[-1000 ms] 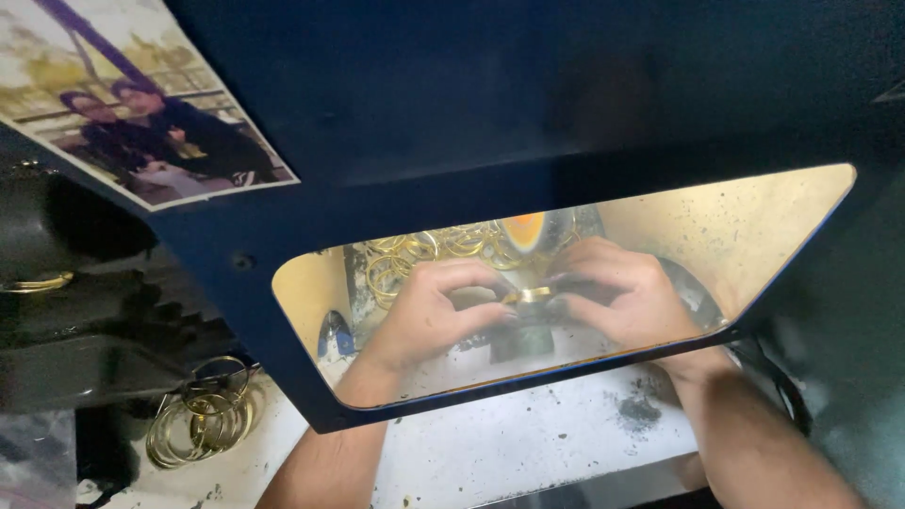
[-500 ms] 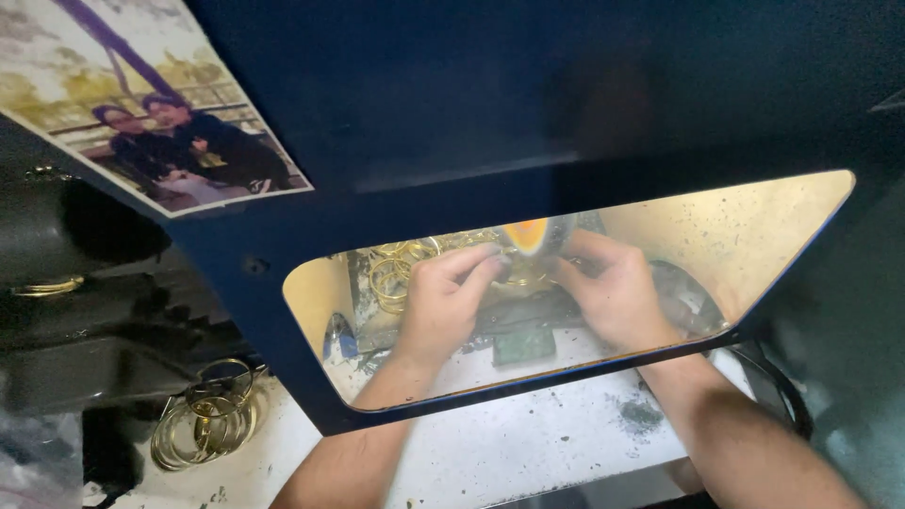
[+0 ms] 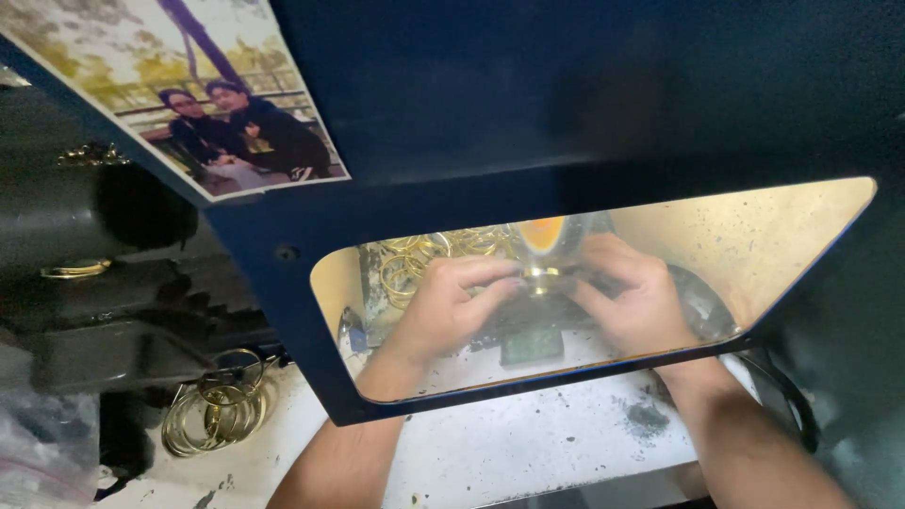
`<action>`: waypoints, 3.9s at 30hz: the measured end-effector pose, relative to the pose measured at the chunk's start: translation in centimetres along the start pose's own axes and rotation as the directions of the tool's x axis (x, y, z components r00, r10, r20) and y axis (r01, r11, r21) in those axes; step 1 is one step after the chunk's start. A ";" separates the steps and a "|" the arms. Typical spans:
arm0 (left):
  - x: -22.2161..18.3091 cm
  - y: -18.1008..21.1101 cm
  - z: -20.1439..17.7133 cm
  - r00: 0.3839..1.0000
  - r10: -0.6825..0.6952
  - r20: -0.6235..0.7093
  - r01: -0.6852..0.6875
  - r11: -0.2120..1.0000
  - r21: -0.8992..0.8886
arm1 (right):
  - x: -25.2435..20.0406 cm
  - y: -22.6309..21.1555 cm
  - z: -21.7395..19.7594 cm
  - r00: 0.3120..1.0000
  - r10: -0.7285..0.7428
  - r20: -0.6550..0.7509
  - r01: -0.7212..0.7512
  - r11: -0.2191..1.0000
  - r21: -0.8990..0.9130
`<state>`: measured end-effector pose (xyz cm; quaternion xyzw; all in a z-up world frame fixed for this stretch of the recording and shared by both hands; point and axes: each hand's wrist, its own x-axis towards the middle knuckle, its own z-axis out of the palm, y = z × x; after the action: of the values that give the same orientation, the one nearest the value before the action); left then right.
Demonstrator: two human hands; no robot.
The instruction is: Polishing a metal ring using a rotating polishing wheel inside a protective enclosure.
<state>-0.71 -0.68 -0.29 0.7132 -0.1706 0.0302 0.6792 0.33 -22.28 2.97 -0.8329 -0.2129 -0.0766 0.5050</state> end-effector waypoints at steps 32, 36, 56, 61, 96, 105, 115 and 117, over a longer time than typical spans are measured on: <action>-0.6 -2.7 -1.3 0.800 -0.139 0.583 0.201 0.979 -0.042 | -0.7 1.3 -1.1 0.576 -0.174 0.799 -0.051 0.968 0.247; -0.6 -2.6 -1.2 0.762 -0.251 0.597 0.254 0.964 0.081 | -1.3 2.9 -0.4 0.568 -0.241 0.787 0.075 0.967 0.242; 0.6 -2.7 -3.0 0.624 -0.114 0.773 0.201 0.980 -0.018 | -1.5 3.9 1.0 0.733 -0.081 0.675 0.378 0.874 -0.305; 0.7 -3.9 -3.5 0.670 -0.054 0.741 0.176 0.980 -0.088 | -0.8 3.0 0.0 0.740 0.063 0.670 0.208 0.926 -0.317; 0.4 -2.0 -2.5 0.856 -0.162 0.491 0.236 0.967 -0.092 | 0.2 -0.2 -1.6 0.829 0.082 0.554 0.044 0.977 -0.210; 0.3 -3.6 -0.5 0.887 -0.248 0.390 0.290 0.956 -0.052 | -1.6 2.1 0.1 0.932 -0.139 0.336 0.172 0.983 -0.070; 0.8 -0.6 -0.3 0.890 -0.248 0.383 0.280 0.960 -0.028 | -1.0 1.7 -0.5 0.915 -0.216 0.342 0.249 0.967 -0.057; 1.1 0.0 -0.6 0.928 -0.208 0.310 0.229 0.973 -0.032 | -1.0 2.6 -0.6 0.936 -0.186 0.298 0.209 0.977 -0.047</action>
<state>0.41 -0.28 0.07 0.7004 -0.1935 -0.1617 0.6678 0.60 -24.14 0.84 -0.8285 -0.3647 -0.0115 0.4248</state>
